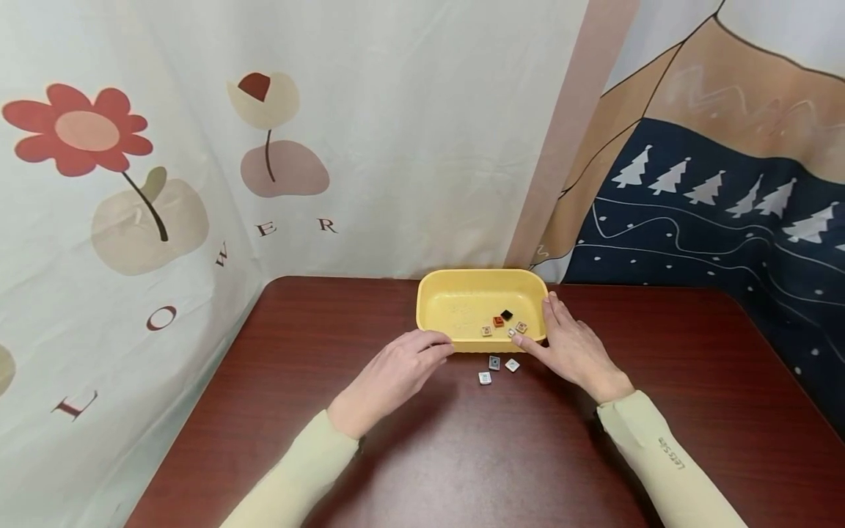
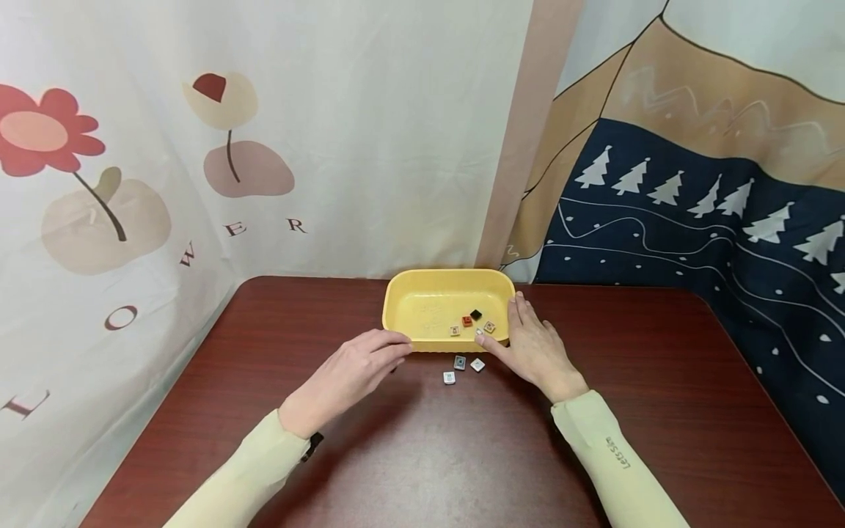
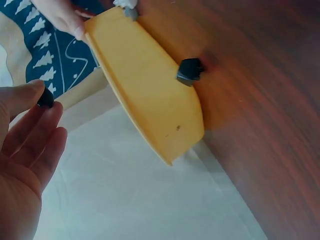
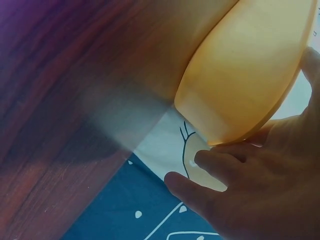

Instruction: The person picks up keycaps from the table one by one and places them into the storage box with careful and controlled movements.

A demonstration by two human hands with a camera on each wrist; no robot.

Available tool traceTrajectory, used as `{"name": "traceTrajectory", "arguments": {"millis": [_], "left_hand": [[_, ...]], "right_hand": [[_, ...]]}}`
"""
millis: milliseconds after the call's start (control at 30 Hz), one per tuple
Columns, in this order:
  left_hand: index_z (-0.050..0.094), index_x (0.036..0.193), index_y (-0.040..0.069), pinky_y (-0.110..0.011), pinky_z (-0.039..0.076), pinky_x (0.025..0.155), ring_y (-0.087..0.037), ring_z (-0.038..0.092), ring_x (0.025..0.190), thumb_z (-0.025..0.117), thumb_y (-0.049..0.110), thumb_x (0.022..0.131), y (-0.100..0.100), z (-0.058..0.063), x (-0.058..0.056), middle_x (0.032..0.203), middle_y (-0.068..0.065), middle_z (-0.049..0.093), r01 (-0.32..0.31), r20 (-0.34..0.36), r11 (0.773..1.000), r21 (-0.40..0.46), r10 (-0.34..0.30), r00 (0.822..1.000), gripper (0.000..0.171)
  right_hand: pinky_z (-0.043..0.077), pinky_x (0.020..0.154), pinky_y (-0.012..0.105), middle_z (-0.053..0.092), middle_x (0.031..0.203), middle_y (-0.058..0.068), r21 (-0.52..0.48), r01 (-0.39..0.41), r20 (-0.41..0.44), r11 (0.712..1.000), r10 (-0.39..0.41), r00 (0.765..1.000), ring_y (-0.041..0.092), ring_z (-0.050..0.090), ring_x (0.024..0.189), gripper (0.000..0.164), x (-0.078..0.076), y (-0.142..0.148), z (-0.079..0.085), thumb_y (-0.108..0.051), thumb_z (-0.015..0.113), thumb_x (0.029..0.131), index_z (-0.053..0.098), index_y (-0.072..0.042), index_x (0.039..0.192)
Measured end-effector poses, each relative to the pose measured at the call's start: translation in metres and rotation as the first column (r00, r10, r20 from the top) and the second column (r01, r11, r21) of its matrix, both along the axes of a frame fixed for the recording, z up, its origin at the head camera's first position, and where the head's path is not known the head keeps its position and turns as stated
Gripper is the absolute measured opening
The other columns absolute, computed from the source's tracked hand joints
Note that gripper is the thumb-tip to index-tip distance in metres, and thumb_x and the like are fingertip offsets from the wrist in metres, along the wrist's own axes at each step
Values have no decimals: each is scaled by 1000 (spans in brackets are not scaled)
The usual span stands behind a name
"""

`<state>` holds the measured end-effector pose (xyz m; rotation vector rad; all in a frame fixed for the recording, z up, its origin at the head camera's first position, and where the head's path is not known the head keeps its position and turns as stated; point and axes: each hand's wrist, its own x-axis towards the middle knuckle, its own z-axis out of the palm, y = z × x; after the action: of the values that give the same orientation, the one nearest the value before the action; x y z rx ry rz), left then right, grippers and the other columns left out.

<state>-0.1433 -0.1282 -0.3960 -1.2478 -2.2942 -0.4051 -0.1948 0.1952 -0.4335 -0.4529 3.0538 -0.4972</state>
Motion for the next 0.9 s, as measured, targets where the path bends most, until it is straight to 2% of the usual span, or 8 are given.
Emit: {"name": "traceTrajectory", "arguments": {"millis": [200,433,700,900], "left_hand": [[76,116,1,-27,53,96,-20,69,105,76,0,92,10,3,-17,114,-7,72,-14,11,997,80,13,1000,24],[75,114,4,-27,54,92,-18,68,103,75,2,94,19,0,-34,112,-5,70,-53,112,988,144,37,993,20],[74,114,4,-31,55,89,-19,67,100,70,9,99,28,-2,-49,109,-5,70,-100,190,988,115,77,979,15],[73,115,5,-34,55,86,-19,65,99,69,7,100,34,-5,-61,108,-5,68,-140,224,986,87,118,968,15]], "right_hand": [[33,113,66,14,167,32,3,1,-6,1000,-1,1000,47,23,152,109,0,0,1,-74,44,98,21,13,158],[33,112,66,15,166,33,-3,-2,-6,1000,2,1000,47,23,152,109,1,-1,0,-74,44,98,21,13,158],[34,113,66,14,166,33,-3,0,-2,1000,0,1000,47,24,152,110,1,-1,0,-76,44,97,21,13,159],[33,112,67,13,167,32,-5,6,9,1000,-6,1000,47,23,152,110,2,-1,1,-75,45,97,20,12,159]]}}
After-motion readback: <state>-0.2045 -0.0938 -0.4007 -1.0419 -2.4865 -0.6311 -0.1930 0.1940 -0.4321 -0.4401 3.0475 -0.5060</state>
